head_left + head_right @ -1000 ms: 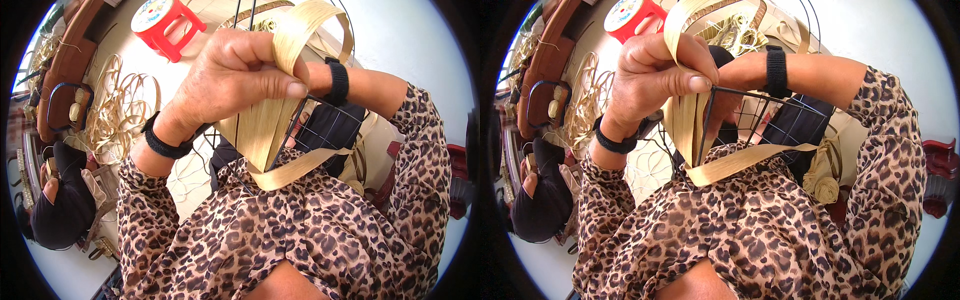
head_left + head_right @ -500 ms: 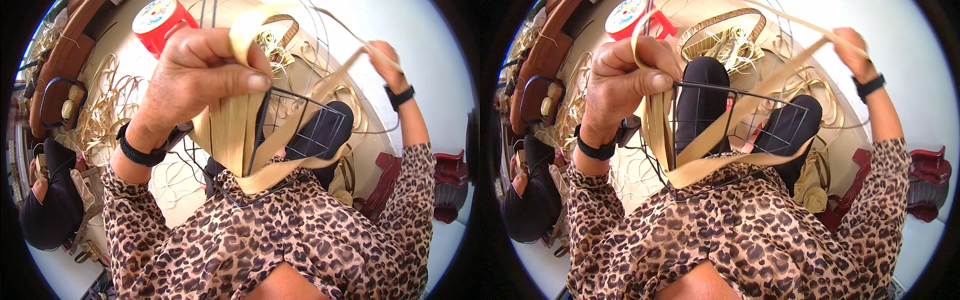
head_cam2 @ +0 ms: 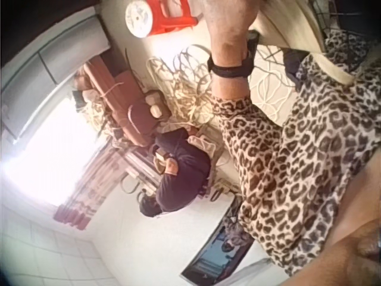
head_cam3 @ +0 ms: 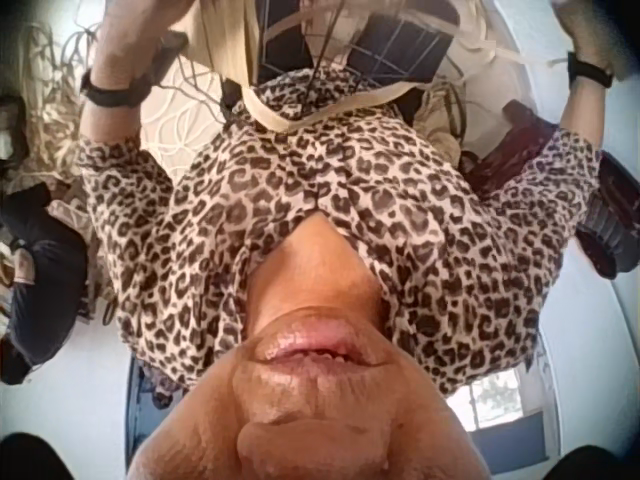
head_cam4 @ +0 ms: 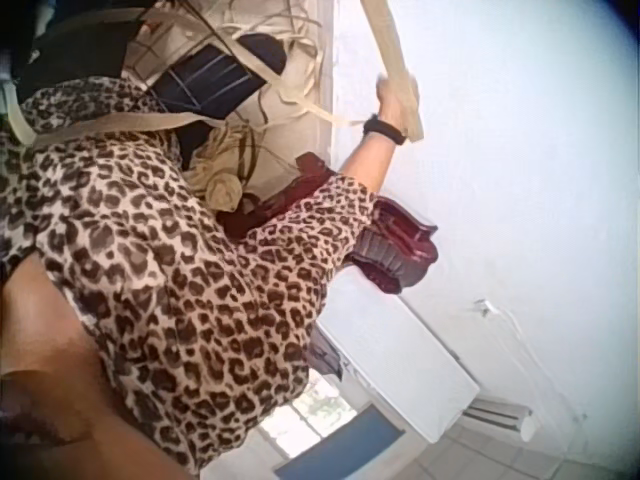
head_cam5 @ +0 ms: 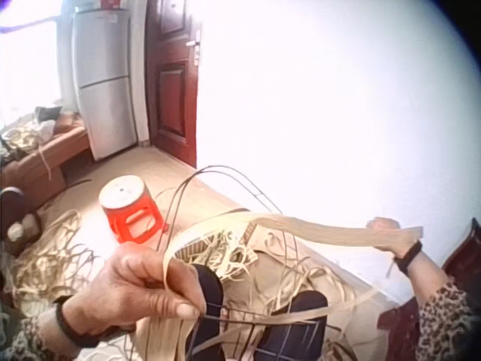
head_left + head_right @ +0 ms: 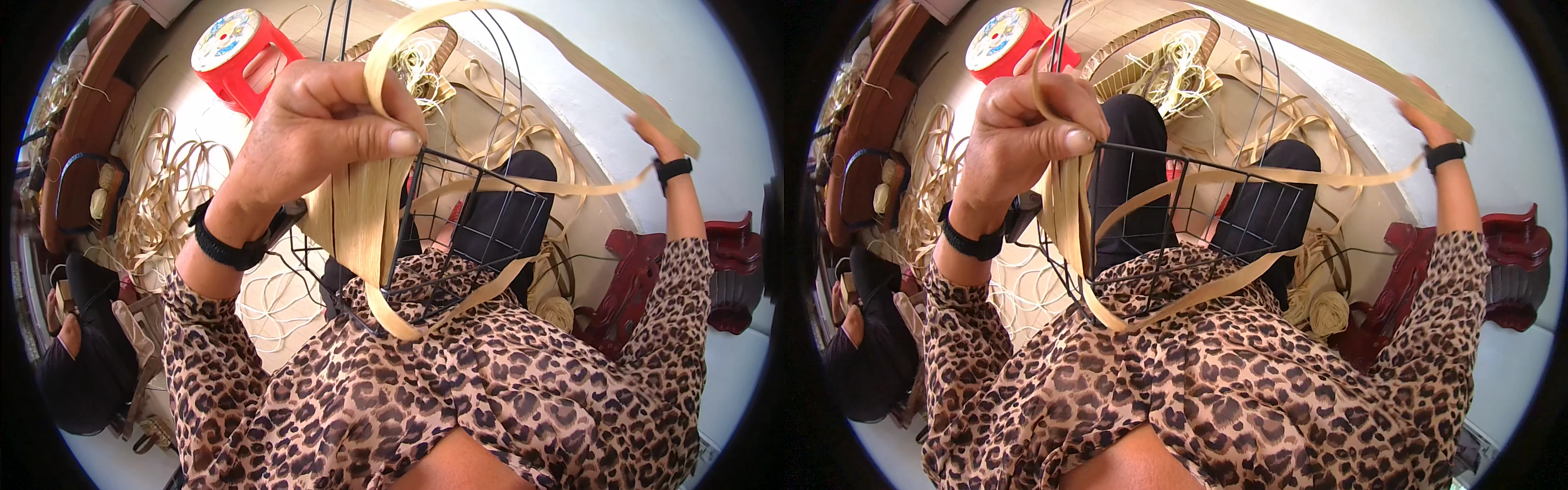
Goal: The person weaves flexible wooden strips through a metal wire frame by hand, tucking ends and layering pieces to build up the sides.
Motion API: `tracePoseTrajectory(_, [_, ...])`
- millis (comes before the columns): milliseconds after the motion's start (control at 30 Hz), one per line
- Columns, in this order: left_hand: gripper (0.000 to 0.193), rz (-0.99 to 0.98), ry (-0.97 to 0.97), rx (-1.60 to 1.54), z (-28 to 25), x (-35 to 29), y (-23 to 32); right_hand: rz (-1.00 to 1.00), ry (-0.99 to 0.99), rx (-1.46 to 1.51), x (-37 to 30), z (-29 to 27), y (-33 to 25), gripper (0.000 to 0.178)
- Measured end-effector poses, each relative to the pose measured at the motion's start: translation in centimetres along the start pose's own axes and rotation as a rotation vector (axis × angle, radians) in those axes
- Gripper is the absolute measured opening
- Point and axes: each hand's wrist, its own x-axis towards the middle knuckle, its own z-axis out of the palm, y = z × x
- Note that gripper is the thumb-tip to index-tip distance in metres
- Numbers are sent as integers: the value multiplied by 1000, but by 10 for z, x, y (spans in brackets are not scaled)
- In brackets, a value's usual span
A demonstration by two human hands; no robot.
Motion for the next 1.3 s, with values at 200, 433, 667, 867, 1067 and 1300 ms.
tracePoseTrajectory(200, [13, 24, -52, -5, 4, 8, -5, -1091, -457, 773, 20, -31, -230, 43])
tracePoseTrajectory(433, [14, 60, -79, -27, -4, 6, 1, -1073, -1175, 888, -4, -29, -310, 43])
tracePoseTrajectory(667, [17, 38, -58, -107, -8, -2, 10, -1255, -1240, 1008, -1, -26, -320, 26])
tracePoseTrajectory(867, [18, 61, -71, -63, -8, -1, 10, -644, -252, 788, 45, -43, -271, 31])
tracePoseTrajectory(1067, [16, 44, -76, -69, -5, 6, 9, -443, 226, -64, 42, 44, -74, 20])
tracePoseTrajectory(1300, [22, 145, 7, 3, -24, -6, 16, 302, -44, -129, -40, 87, 85, 26])
